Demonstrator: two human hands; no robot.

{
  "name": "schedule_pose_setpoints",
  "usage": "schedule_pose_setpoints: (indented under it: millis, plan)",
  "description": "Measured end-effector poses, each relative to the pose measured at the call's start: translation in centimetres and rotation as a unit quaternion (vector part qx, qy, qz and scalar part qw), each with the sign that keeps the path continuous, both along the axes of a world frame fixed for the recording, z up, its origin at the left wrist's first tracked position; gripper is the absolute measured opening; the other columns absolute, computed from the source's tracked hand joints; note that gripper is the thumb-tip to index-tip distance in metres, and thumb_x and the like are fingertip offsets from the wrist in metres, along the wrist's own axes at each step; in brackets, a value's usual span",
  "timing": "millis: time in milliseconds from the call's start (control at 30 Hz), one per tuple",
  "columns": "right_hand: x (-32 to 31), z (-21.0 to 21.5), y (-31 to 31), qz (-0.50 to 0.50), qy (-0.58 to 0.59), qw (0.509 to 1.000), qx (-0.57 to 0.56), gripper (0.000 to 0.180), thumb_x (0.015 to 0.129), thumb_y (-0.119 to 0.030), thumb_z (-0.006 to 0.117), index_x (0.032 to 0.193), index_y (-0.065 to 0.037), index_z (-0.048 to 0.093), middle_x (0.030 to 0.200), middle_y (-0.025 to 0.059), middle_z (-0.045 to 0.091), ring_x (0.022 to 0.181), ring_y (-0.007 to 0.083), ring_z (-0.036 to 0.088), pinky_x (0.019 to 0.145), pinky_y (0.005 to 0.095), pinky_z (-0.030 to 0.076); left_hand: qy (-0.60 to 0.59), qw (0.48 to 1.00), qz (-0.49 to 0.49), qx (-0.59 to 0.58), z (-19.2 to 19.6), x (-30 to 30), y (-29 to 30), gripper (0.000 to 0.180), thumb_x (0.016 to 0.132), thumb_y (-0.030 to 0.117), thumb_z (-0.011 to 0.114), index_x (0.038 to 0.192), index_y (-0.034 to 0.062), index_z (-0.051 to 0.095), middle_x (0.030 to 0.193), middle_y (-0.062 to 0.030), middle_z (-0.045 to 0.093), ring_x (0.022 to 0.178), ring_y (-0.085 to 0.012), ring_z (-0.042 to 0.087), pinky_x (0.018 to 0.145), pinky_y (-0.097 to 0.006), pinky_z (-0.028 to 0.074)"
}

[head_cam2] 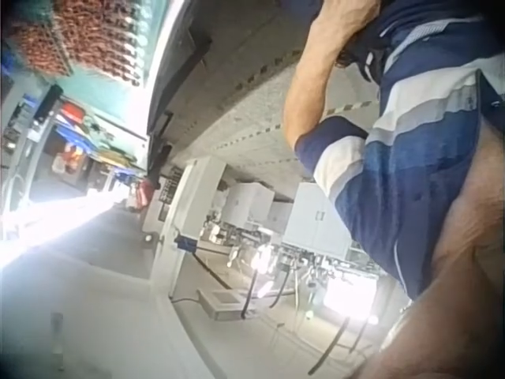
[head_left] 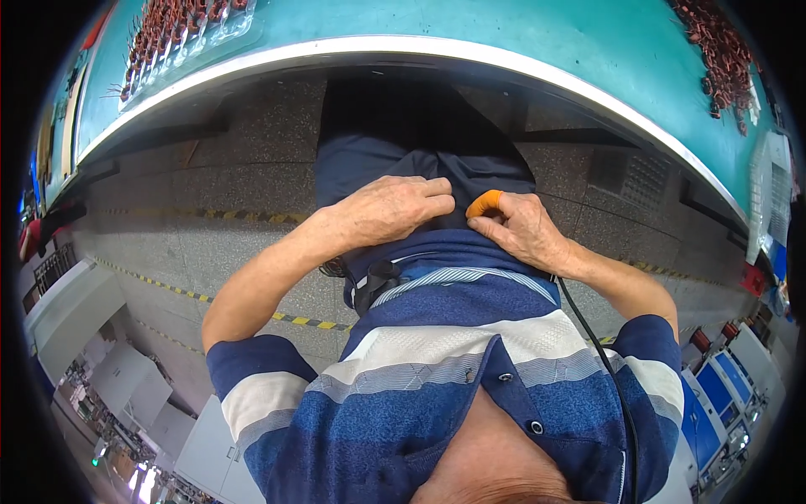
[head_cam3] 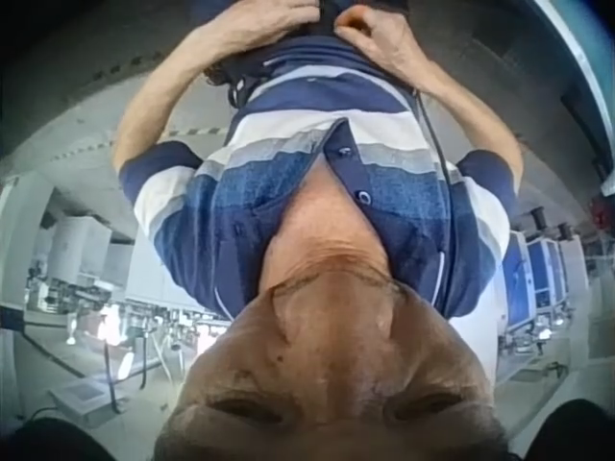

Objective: Assembling and inspecting small copper wire coils by preparing leads and placing them into a transparent tray.

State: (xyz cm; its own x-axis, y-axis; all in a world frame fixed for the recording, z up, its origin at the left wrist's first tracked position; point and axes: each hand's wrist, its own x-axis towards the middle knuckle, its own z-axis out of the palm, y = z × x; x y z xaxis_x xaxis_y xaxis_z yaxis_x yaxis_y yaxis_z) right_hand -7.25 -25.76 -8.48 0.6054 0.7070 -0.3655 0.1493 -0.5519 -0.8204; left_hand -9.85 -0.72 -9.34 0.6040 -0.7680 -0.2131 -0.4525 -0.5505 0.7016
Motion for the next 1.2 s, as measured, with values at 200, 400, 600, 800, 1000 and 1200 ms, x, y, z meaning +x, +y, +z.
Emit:
schedule_pose_setpoints:
  millis: [200, 400, 600, 800, 1000, 1200]
  plan:
    - [0.3, 0.0, 0.4, -0.027, 0.064, 0.997, 0.012, 0.03, 0.089, -0.021, 0.065, 0.103, 0.006, 0.062, 0.08, 0.0169, 0.068, 0.068, 0.0203, 0.067, 0.061, 0.0248, 0.057, -0.105, 0.987, 0.089, -0.076, 0.2, -1.7, 0.3, 0.015, 0.084, 0.002, 0.057, 0.099, 0.0049, 0.056, 0.096, -0.0116, 0.05, 0.085, -0.0247, 0.062, 0.067, -0.032, 0.055]
    - [0.3, 0.2, 1.2, -0.029, 0.093, 0.995, 0.013, 0.032, 0.089, -0.019, 0.065, 0.106, 0.007, 0.061, 0.082, 0.0172, 0.068, 0.072, 0.0191, 0.068, 0.066, 0.0243, 0.057, -0.175, 0.965, 0.127, -0.148, -1.1, -3.2, 0.6, 0.013, 0.079, -0.001, 0.06, 0.092, -0.0005, 0.057, 0.099, -0.0131, 0.053, 0.078, -0.0233, 0.062, 0.065, -0.029, 0.055]
    - [-0.2, -0.6, 1.3, -0.032, 0.062, 0.995, 0.074, 0.039, 0.083, -0.022, 0.072, 0.109, 0.004, 0.06, 0.086, 0.012, 0.063, 0.067, 0.0156, 0.061, 0.062, 0.0227, 0.054, -0.233, 0.951, 0.15, -0.139, -1.3, -3.7, 0.4, 0.013, 0.077, -0.003, 0.062, 0.089, -0.0019, 0.057, 0.098, -0.0122, 0.054, 0.075, -0.0211, 0.063, 0.062, -0.027, 0.054]
    - [-0.1, 0.5, 1.6, 0.066, -0.045, 0.995, 0.054, 0.037, 0.083, -0.015, 0.07, 0.11, 0.005, 0.055, 0.095, 0.0152, 0.058, 0.073, 0.021, 0.063, 0.065, 0.0287, 0.056, -0.176, 0.953, 0.199, -0.147, -1.2, -3.5, -0.1, 0.015, 0.075, -0.005, 0.063, 0.087, -0.0009, 0.056, 0.097, -0.0115, 0.053, 0.072, -0.0225, 0.061, 0.062, -0.029, 0.053]
    - [0.4, 0.9, 2.3, 0.147, -0.049, 0.988, -0.003, 0.027, 0.084, -0.013, 0.068, 0.101, 0.005, 0.058, 0.091, 0.0172, 0.061, 0.076, 0.0276, 0.064, 0.067, 0.035, 0.056, -0.124, 0.948, 0.245, -0.162, -1.1, -3.1, -0.5, 0.017, 0.073, -0.007, 0.063, 0.086, 0.0, 0.054, 0.096, -0.011, 0.053, 0.077, -0.0257, 0.06, 0.067, -0.032, 0.053]
    - [0.5, -1.0, 2.7, 0.137, -0.036, 0.988, 0.062, 0.025, 0.082, -0.016, 0.07, 0.096, 0.003, 0.06, 0.088, 0.0155, 0.062, 0.078, 0.0267, 0.064, 0.072, 0.0353, 0.055, -0.096, 0.943, 0.272, -0.166, -1.1, -3.3, -0.9, 0.018, 0.072, -0.007, 0.063, 0.085, 0.0004, 0.054, 0.094, -0.0107, 0.054, 0.078, -0.0256, 0.061, 0.067, -0.032, 0.053]
